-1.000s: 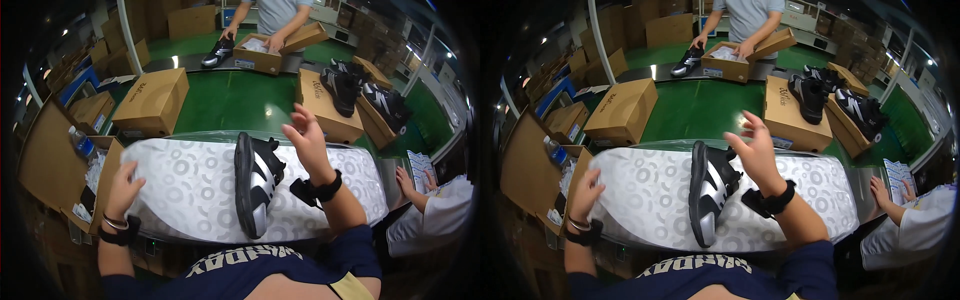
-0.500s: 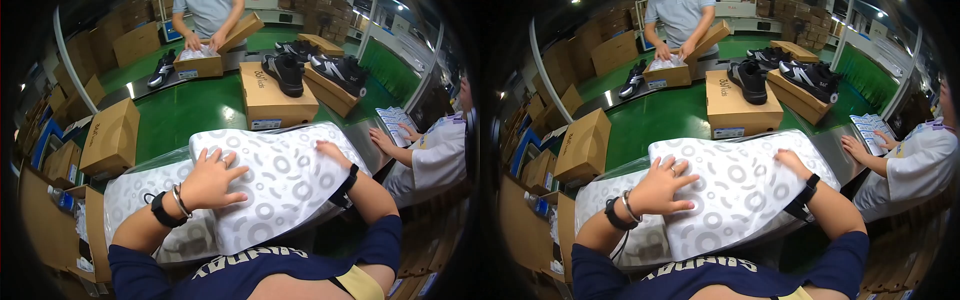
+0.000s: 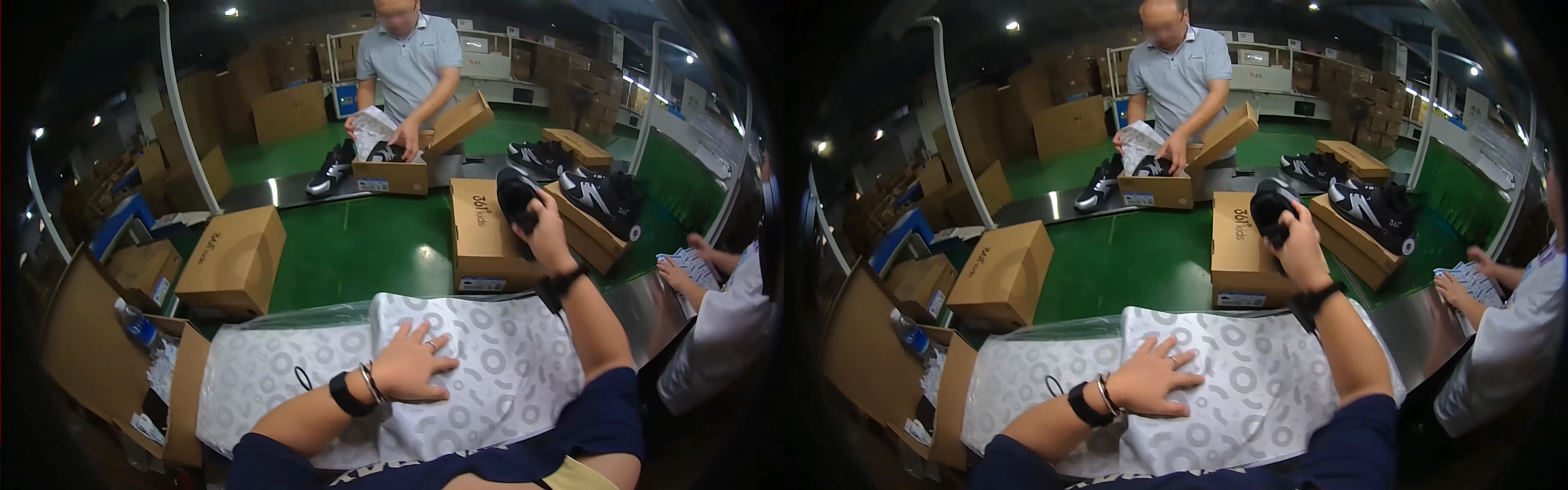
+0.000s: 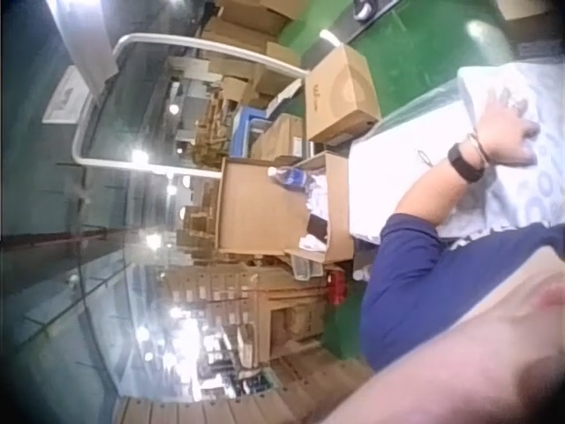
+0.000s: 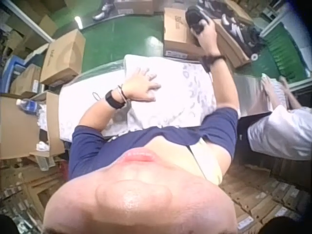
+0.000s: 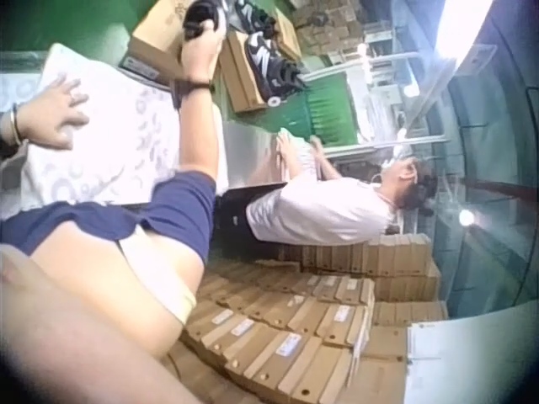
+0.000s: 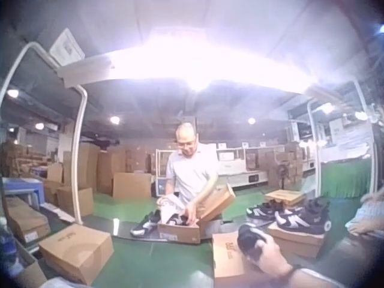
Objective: Packing shoes into boxes and wrapping them in tissue paper at a factory workstation.
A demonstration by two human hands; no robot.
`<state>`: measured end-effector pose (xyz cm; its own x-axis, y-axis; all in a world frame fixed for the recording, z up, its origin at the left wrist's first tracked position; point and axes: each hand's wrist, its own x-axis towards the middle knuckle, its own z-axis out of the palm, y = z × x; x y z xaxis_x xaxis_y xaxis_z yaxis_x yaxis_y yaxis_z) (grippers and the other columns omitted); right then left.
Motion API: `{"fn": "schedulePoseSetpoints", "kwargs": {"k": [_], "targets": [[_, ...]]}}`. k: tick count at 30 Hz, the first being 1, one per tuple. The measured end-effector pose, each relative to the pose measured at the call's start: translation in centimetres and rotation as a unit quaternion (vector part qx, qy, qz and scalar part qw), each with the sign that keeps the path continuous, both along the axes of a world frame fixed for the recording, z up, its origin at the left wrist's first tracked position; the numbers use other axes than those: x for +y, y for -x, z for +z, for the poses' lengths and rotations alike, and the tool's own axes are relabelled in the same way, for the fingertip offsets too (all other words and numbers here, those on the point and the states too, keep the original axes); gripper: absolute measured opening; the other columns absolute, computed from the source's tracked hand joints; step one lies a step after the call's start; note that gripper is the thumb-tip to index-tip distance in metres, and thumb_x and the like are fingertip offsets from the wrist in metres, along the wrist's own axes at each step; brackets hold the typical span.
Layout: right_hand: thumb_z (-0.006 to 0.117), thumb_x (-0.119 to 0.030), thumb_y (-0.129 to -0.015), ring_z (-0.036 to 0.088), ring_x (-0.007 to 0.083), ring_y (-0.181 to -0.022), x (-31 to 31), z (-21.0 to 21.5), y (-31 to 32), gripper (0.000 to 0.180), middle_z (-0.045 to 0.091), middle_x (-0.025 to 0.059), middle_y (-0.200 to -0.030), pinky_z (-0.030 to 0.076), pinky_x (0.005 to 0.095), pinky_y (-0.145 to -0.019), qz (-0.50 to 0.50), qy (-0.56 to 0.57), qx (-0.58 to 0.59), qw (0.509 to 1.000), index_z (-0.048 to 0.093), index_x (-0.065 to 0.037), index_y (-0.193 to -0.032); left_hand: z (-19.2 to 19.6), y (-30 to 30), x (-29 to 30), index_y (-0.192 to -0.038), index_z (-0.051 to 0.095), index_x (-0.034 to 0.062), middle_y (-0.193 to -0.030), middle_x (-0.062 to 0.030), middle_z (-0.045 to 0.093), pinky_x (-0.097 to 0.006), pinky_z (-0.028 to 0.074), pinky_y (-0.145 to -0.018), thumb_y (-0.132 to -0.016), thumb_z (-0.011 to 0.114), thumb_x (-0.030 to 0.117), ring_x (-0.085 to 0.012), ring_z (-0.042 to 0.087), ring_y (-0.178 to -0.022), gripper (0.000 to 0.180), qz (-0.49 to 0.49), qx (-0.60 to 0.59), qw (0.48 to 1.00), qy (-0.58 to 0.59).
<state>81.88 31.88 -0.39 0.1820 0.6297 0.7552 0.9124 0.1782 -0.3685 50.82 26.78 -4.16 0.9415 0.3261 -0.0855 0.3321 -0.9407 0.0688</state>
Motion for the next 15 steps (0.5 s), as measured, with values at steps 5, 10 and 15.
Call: {"fn": "schedulePoseSetpoints", "kwargs": {"k": [5, 10, 15], "targets": [[0.056, -0.011, -0.067, 0.039, 0.0352, -0.112, -17.3, 1.4, 9.7, 0.006, 0.044, 0.0149, -0.120, 0.024, 0.0558, -0.093, 0.070, 0.058, -0.268, 0.959, 0.050, -0.011, -0.070, -1.2, 1.4, 0.0, -0.127, 0.033, 0.0028, -0.121, -0.0199, 0.045, -0.053, 0.017, -0.098, -0.069, 0.055, 0.048, -0.0419, 0.029, -0.119, 0.077, 0.043, -0.063, 0.997, 0.033], [0.059, -0.022, -0.070, 0.046, 0.0236, -0.106, -24.0, -4.8, 13.9, 0.015, 0.052, 0.0070, -0.111, 0.026, 0.0477, -0.094, 0.241, 0.221, -0.215, 0.920, 0.059, -0.015, -0.084, -0.2, -0.1, 0.8, -0.128, 0.030, -0.0019, -0.125, -0.0216, 0.041, -0.052, 0.016, -0.100, -0.067, 0.058, 0.042, -0.0426, 0.028, -0.120, 0.080, 0.022, -0.045, 0.998, 0.025], [0.060, -0.004, -0.069, 0.055, 0.0304, -0.087, -22.2, -6.9, 4.0, 0.023, 0.059, 0.0144, -0.091, 0.042, 0.0304, -0.078, -0.009, 0.140, 0.180, 0.974, 0.060, -0.004, -0.092, -0.1, 0.7, 1.4, -0.125, 0.040, 0.0066, -0.128, -0.0181, 0.039, -0.052, 0.015, -0.100, -0.065, 0.059, 0.041, -0.0417, 0.028, -0.121, 0.072, 0.024, -0.074, 0.997, 0.020]]}}
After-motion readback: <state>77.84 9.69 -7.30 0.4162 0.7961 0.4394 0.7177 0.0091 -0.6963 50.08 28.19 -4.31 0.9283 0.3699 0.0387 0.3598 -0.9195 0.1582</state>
